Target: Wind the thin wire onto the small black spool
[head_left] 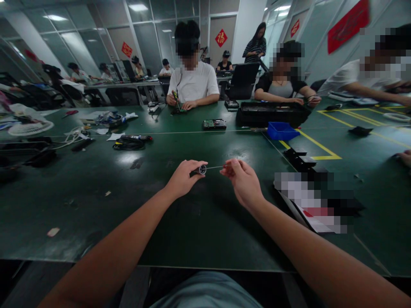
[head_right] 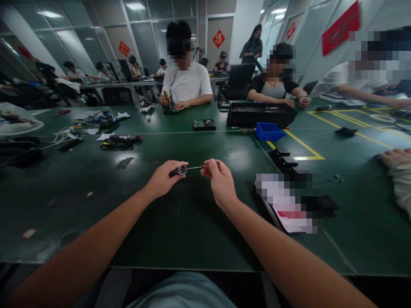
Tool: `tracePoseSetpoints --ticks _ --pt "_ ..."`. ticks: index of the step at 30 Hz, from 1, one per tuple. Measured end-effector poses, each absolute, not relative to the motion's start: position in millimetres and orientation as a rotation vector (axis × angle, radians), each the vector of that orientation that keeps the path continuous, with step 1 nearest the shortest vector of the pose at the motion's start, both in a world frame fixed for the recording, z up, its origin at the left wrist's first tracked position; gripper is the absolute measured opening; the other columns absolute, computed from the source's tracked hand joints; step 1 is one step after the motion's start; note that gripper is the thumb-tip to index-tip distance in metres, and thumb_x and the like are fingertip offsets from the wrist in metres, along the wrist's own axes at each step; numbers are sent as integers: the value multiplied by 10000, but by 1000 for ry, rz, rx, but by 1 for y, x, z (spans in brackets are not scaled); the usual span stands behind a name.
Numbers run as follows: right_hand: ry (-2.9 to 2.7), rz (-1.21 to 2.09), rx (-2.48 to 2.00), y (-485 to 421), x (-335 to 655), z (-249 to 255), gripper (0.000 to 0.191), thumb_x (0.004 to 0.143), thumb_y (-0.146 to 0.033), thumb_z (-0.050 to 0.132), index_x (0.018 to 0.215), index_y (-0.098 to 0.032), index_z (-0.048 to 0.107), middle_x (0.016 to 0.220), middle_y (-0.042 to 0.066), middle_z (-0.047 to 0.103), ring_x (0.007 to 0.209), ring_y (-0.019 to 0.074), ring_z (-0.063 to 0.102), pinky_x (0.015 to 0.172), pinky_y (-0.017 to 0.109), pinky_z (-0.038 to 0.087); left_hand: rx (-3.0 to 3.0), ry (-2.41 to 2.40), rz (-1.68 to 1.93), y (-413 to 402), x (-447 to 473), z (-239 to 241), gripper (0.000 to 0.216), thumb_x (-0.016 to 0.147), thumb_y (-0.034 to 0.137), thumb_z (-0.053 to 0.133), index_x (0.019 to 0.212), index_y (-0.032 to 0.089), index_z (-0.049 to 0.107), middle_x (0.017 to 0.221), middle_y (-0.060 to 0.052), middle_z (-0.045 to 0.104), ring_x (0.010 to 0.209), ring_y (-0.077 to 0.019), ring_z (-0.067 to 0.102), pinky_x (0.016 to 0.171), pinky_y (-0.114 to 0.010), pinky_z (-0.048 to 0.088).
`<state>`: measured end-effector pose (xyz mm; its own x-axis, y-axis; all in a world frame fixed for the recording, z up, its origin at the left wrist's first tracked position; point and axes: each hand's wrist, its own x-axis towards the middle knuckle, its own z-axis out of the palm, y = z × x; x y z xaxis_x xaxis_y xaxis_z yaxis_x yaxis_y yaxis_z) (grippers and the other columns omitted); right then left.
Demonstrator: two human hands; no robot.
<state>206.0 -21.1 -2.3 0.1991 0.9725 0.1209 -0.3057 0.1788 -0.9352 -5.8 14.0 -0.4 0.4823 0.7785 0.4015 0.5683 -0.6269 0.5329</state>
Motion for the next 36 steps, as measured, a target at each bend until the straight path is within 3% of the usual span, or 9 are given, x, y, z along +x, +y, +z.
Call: tracePoseSetpoints --ticks 5,15,26,32,36 --pt "-790 1152 -993 -16 211 -2 268 806 -465 735 779 -214 644 714 -11 633 645 142 593 716 337 559 2574 1172 716 16 -8 4 384 955 244 616 1334 304 615 1242 -47 682 1193 -242 580 1160 -567 275" --pt "-1202 806 -1186 -23 214 -1 267 952 -459 552 911 -207 630 785 18 669 733 175 633 738 346 511 2479 1225 653 17 -6 0 413 935 280 645 1346 282 609 1140 -46 701 1099 -240 598 1085 -504 355" --pt "-1297 735 -1206 -26 212 6 278 949 -458 564 913 -196 650 797 40 710 746 187 662 736 347 511 2465 1211 688 13 -2 0 427 918 298 677 1338 256 613 1177 -57 706 1052 -241 609 957 -425 443" --pt "-1423 603 -1362 -34 214 18 421 908 -585 605 736 -205 664 593 7 644 546 156 570 570 299 412 2457 1204 676 10 -1 0 433 913 307 688 1337 259 617 1224 -56 700 1078 -247 608 979 -438 443" --pt "-1488 553 -1307 -36 213 18 295 943 -483 581 838 -217 656 684 15 679 619 172 615 599 303 433 2462 1211 658 10 -1 0 411 913 312 687 1314 236 634 1201 -63 709 1067 -251 614 985 -443 442"
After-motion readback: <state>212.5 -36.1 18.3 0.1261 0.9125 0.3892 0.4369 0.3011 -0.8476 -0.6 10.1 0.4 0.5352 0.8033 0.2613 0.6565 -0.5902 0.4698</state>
